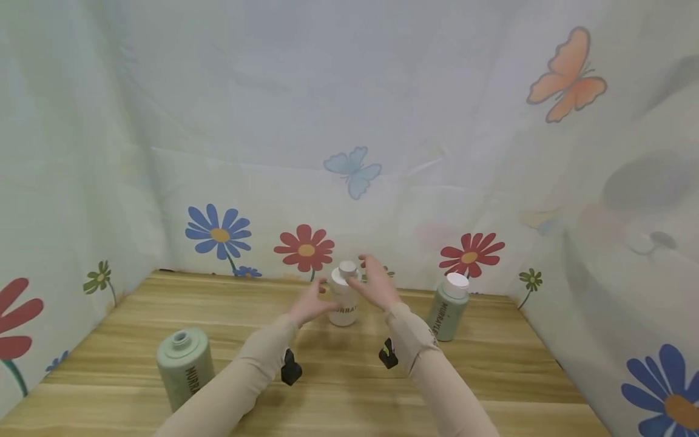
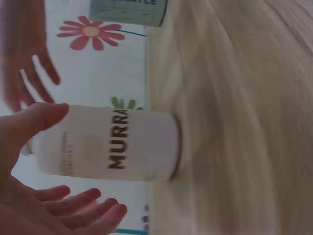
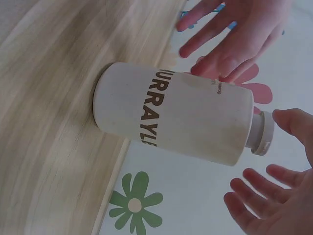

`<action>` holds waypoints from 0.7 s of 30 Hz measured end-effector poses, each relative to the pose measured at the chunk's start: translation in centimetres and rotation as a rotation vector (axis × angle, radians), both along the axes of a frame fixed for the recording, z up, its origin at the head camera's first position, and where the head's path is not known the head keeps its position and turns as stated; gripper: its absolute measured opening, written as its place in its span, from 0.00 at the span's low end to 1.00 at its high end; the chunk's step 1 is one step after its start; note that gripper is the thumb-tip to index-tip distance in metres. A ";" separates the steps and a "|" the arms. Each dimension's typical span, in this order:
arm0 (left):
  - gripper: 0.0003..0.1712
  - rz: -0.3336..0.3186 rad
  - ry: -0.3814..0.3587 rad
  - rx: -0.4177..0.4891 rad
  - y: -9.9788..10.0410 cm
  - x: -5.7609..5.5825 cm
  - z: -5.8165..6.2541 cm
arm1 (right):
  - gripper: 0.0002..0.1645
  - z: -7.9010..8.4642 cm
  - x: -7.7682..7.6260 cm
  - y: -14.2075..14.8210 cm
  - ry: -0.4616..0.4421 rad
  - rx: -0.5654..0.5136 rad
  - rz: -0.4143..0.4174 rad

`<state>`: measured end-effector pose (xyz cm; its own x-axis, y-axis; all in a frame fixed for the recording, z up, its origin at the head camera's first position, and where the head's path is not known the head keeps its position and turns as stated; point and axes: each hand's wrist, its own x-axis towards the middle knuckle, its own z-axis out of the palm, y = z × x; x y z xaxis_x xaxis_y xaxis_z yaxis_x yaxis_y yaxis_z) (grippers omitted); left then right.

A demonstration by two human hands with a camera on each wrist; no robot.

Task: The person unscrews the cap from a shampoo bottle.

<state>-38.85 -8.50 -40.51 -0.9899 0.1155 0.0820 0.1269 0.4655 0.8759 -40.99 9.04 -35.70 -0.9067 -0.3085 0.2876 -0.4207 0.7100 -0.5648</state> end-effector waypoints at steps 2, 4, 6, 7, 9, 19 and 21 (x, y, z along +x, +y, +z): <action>0.50 -0.009 -0.012 0.042 0.6 -0.7 -0.8 | 0.36 0.2 -0.3 -0.4 0.005 -0.020 0.020; 0.49 -0.006 -0.011 0.081 1.1 -1.2 -1.8 | 0.35 0.1 -0.7 -0.9 -0.002 -0.039 0.039; 0.48 0.012 0.004 0.127 1.7 -1.6 -2.7 | 0.33 0.0 -1.0 -1.4 0.006 -0.036 0.051; 0.47 0.026 0.013 0.151 1.9 -1.7 -3.2 | 0.31 -0.2 -1.2 -1.8 0.010 -0.023 0.054; 0.46 0.062 0.033 0.191 2.3 -1.8 -4.1 | 0.27 -0.5 -1.4 -2.3 0.037 0.027 0.044; 0.45 0.106 0.080 0.183 3.3 -2.5 -5.4 | 0.16 -0.3 -1.4 -2.4 0.182 0.079 0.014; 0.44 0.099 0.074 0.179 3.2 -2.6 -5.3 | 0.15 -0.2 -1.4 -2.3 0.196 0.073 0.023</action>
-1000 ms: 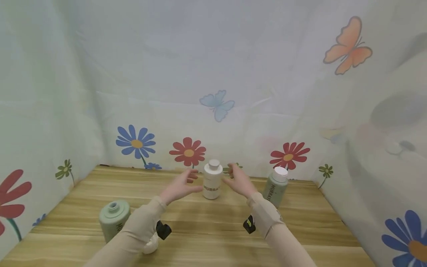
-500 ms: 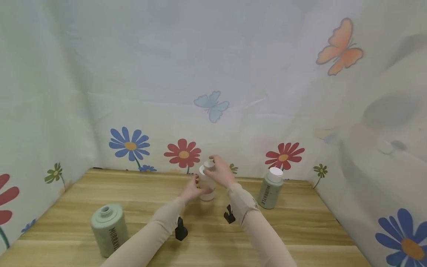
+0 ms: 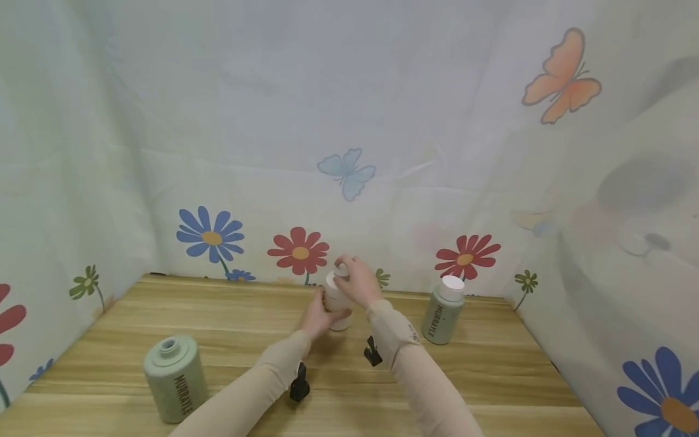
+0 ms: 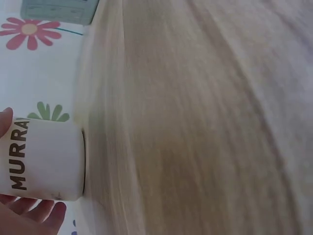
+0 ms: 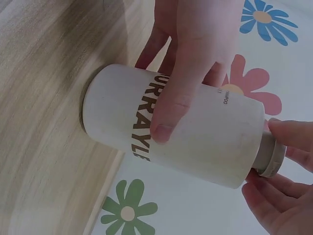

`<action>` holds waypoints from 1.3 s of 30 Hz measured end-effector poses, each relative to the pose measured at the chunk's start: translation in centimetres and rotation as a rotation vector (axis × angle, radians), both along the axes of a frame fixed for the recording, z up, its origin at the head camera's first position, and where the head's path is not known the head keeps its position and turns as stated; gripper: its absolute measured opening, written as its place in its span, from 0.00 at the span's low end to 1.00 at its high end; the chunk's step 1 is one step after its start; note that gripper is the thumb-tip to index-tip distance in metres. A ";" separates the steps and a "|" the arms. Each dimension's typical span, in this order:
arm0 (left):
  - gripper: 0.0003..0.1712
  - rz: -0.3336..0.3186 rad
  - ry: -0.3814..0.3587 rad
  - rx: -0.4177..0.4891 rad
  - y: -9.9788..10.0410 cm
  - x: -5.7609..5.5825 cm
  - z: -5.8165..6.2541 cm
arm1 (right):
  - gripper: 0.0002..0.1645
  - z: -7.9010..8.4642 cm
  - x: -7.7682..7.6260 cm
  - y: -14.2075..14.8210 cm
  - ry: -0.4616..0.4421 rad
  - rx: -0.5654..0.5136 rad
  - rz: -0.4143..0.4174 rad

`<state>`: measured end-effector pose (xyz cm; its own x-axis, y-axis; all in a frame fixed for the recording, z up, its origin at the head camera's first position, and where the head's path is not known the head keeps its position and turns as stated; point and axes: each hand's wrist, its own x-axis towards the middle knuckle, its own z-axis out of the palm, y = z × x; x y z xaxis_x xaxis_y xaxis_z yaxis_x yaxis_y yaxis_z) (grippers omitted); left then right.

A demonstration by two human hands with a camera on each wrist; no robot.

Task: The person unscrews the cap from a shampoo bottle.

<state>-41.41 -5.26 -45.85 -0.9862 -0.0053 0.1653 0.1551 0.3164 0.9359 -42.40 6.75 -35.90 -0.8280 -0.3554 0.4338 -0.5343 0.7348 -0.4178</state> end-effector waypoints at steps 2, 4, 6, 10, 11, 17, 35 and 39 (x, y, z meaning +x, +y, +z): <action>0.44 -0.003 -0.002 -0.008 -0.2 0.2 0.0 | 0.15 0.1 0.3 0.0 0.002 -0.001 0.006; 0.44 -0.005 0.002 -0.012 -0.3 0.5 0.3 | 0.15 0.5 0.8 0.0 -0.002 0.000 0.019; 0.44 -0.010 0.016 -0.025 -0.5 1.0 0.9 | 0.15 1.2 1.5 0.0 0.000 0.008 0.032; 0.44 -0.053 0.062 -0.055 -0.9 2.1 2.6 | 0.16 3.2 3.6 0.4 0.028 0.008 0.071; 0.44 -0.071 0.077 -0.063 -1.1 2.4 3.1 | 0.16 3.7 4.2 0.6 0.043 0.012 0.082; 0.46 -0.217 0.132 -0.094 -2.5 5.4 5.3 | 0.17 5.5 8.3 1.8 0.097 0.009 0.148; 0.39 -0.325 0.212 -0.389 -6.0 15.2 5.4 | 0.18 3.1 16.2 3.6 0.089 0.065 0.322; 0.39 -0.347 0.229 -0.411 -6.5 15.7 4.7 | 0.20 2.1 16.4 3.7 0.154 0.075 0.450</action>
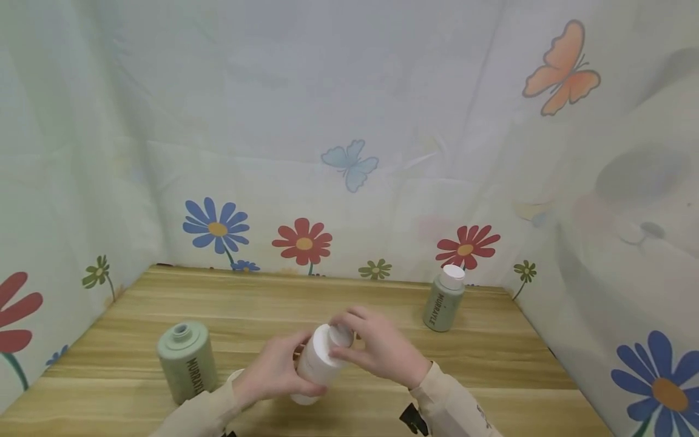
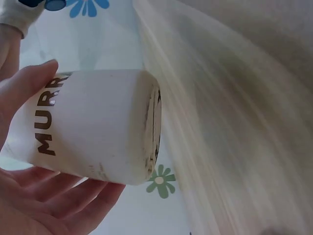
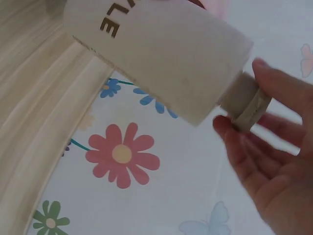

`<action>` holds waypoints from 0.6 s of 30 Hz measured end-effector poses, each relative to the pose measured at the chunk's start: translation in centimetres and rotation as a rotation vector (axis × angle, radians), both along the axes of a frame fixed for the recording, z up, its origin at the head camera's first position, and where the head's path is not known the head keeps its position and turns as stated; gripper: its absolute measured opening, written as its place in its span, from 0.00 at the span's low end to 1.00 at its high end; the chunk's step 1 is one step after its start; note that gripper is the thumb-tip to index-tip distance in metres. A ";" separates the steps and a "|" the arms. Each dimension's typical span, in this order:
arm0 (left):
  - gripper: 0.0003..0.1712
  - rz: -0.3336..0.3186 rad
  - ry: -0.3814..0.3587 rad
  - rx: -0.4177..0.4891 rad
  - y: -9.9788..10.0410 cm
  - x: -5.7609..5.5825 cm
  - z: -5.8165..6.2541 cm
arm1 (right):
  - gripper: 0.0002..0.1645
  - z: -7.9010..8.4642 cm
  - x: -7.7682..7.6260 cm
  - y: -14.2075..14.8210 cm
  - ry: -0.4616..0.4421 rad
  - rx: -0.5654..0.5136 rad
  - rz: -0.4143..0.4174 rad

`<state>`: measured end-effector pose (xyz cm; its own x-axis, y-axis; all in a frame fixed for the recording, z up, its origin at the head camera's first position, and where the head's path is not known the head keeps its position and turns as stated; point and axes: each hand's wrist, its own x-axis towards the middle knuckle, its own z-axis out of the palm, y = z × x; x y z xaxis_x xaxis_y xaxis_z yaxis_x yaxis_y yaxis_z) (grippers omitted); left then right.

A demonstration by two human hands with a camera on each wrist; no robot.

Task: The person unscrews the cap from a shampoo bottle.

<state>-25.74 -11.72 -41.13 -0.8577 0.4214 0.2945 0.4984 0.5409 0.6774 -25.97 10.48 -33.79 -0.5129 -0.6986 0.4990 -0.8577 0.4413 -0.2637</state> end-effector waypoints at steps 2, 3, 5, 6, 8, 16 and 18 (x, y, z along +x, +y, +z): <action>0.40 -0.018 0.004 -0.013 -0.2 0.1 -0.3 | 0.21 -0.3 -0.1 0.2 0.013 0.016 0.070; 0.41 -0.024 0.004 -0.018 -0.4 0.2 -0.4 | 0.22 -0.4 -0.2 0.2 0.008 0.025 0.101; 0.42 -0.032 0.004 -0.026 -0.5 0.2 -0.6 | 0.23 -0.5 -0.3 0.4 -0.009 0.044 0.142; 0.42 -0.035 0.003 -0.027 -0.5 0.2 -0.6 | 0.24 -0.5 -0.3 0.4 -0.017 0.055 0.150; 0.43 -0.038 -0.008 -0.026 -0.6 0.3 -0.7 | 0.24 -0.6 -0.4 0.5 -0.040 0.069 0.152; 0.41 -0.021 -0.027 -0.041 -0.6 0.3 -0.3 | 0.24 -0.5 -0.3 0.5 -0.121 -0.007 -0.023; 0.40 -0.017 -0.027 -0.046 -0.6 0.3 -0.3 | 0.18 -0.6 -0.4 0.4 -0.089 -0.026 -0.044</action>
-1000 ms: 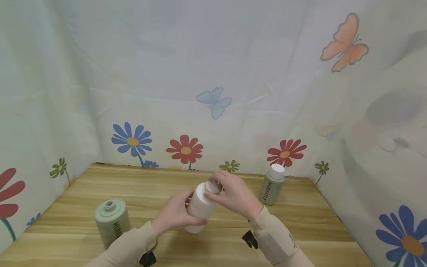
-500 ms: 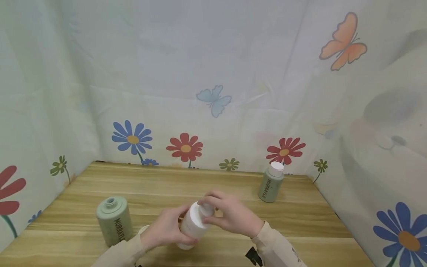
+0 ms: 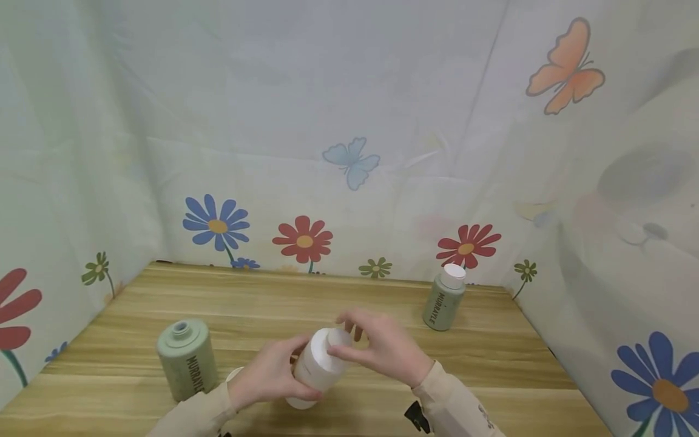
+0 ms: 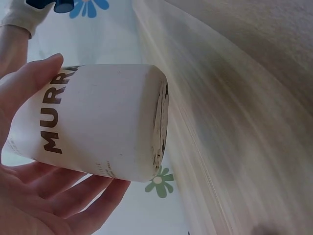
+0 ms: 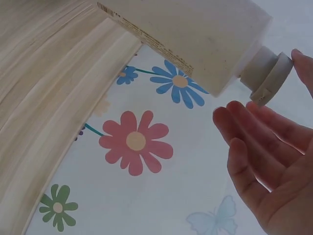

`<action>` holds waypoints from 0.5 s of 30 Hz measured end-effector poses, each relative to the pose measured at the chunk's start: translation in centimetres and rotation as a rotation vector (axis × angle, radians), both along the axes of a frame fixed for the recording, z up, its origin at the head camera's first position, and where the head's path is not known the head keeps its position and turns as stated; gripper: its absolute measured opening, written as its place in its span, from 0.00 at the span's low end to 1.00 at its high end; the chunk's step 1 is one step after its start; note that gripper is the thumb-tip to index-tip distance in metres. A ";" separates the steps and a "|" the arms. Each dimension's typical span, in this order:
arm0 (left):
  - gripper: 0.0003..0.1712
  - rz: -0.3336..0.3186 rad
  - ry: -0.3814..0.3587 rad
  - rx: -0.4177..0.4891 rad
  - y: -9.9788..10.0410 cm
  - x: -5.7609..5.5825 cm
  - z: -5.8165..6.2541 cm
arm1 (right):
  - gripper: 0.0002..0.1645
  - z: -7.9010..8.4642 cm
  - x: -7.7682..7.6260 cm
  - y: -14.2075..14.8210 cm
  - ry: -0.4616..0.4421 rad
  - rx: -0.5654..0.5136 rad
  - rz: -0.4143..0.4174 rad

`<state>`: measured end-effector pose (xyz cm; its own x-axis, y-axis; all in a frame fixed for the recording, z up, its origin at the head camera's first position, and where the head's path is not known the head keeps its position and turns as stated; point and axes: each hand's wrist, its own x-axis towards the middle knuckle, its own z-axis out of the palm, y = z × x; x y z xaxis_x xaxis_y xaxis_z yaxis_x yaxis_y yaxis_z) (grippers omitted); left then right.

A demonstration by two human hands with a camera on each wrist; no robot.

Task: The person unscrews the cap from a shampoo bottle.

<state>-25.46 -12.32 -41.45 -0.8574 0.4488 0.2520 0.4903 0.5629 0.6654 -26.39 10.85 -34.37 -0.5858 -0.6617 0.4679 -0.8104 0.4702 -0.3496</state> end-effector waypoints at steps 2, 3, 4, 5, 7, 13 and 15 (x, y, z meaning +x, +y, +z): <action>0.40 -0.008 -0.004 0.002 0.0 0.0 0.0 | 0.14 0.0 0.0 0.0 0.024 -0.014 0.004; 0.39 -0.011 -0.005 0.004 0.1 0.0 0.0 | 0.13 0.0 0.0 0.0 0.036 -0.016 0.009; 0.40 -0.014 -0.007 0.003 0.1 0.1 0.0 | 0.12 -0.1 0.0 0.0 0.045 -0.013 0.017; 0.40 -0.016 -0.010 0.005 0.0 0.1 0.0 | 0.12 0.0 0.1 0.0 0.054 -0.007 0.027; 0.40 -0.024 -0.012 0.008 0.0 0.1 0.0 | 0.14 0.1 0.2 0.1 0.066 0.019 0.052; 0.40 -0.035 -0.022 0.015 -0.1 0.1 0.1 | 0.24 0.7 0.3 0.7 0.074 0.112 0.149; 0.41 -0.034 -0.021 0.012 0.0 0.1 0.2 | 0.26 0.8 0.3 0.8 0.072 0.122 0.177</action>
<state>-25.37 -12.37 -41.27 -0.8467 0.4752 0.2396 0.4950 0.5381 0.6822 -26.09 11.65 -33.57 -0.4238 -0.8053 0.4147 -0.9047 0.3538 -0.2376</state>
